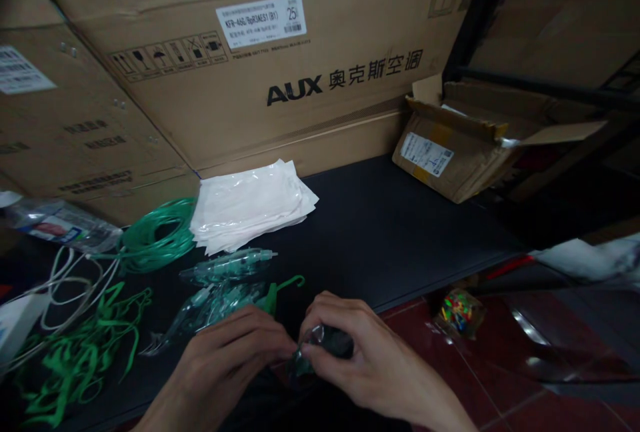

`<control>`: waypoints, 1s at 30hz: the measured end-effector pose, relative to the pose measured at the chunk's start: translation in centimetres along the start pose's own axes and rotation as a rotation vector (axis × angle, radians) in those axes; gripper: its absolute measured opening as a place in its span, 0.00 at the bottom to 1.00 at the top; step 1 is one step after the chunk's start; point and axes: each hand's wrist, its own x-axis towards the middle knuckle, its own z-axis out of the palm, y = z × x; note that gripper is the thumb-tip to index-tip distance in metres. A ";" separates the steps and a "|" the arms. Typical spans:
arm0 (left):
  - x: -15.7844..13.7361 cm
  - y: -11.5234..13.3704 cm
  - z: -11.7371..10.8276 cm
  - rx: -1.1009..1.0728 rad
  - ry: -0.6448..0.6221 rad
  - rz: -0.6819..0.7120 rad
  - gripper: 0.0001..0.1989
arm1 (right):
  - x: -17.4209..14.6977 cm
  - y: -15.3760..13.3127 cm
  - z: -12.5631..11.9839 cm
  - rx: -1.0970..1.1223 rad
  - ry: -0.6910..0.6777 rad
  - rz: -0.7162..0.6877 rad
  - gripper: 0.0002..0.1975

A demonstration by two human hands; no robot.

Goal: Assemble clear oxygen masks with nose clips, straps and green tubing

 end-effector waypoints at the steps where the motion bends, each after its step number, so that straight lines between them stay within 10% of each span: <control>1: 0.0 -0.1 0.1 -0.007 -0.009 -0.021 0.11 | 0.0 0.0 0.1 -0.014 -0.004 0.015 0.05; 11: -0.1 0.3 1.1 -0.216 0.074 -0.433 0.08 | -0.2 -0.2 0.8 -0.040 0.113 0.016 0.03; 19: 0.3 0.0 3.1 -0.262 0.413 -0.506 0.03 | 0.1 2.9 3.6 -0.339 0.599 -0.328 0.05; 30: 0.2 0.9 4.3 -0.002 0.463 -0.347 0.14 | -0.5 3.6 4.2 -0.499 0.437 -0.308 0.11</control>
